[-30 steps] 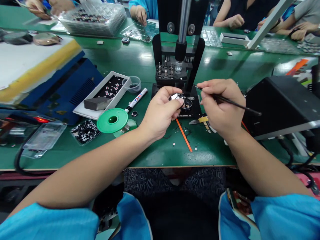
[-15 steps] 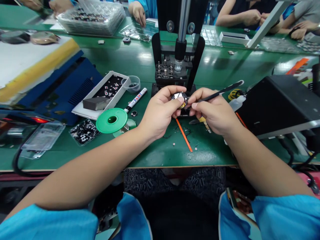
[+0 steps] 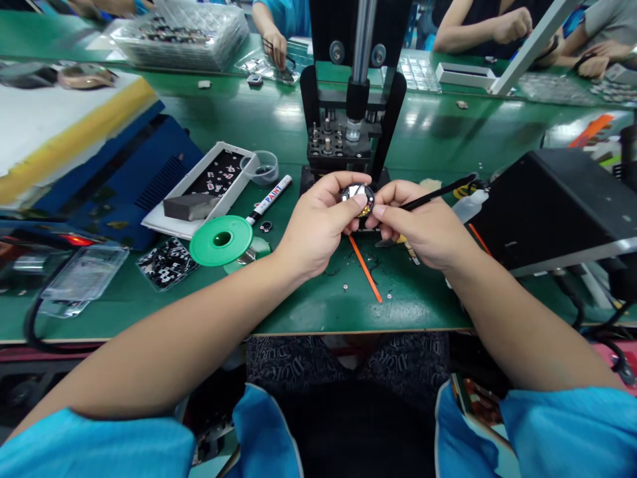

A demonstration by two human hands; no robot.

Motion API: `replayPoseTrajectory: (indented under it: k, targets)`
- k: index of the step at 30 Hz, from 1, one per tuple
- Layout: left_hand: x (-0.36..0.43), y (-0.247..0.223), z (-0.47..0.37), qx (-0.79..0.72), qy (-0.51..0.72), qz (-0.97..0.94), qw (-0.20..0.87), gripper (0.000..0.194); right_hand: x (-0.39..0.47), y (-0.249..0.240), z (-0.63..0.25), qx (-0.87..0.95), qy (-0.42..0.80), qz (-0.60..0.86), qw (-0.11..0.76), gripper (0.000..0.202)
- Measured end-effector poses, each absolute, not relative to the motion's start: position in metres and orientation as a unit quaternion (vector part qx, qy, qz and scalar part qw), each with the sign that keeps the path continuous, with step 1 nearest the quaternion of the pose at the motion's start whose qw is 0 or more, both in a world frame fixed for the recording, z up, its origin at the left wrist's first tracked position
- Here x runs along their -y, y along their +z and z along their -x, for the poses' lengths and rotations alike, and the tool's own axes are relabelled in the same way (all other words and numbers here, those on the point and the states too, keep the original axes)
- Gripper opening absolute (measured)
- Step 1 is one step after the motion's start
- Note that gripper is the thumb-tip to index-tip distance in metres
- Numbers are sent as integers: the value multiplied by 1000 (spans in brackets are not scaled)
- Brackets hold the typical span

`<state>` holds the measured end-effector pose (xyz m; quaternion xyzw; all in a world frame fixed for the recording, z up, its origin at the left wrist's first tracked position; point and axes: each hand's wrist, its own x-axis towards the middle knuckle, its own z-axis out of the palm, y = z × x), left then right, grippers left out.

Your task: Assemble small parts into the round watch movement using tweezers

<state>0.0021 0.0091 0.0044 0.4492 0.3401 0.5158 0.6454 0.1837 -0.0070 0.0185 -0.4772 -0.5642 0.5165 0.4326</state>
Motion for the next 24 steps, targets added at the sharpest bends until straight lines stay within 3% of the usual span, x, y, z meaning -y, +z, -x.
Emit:
replayPoseTrajectory:
  k: [24]
  targets:
    - [-11, -1, -1, -346, 510, -463, 638, 24, 4, 10, -186, 577, 491, 474, 449, 9]
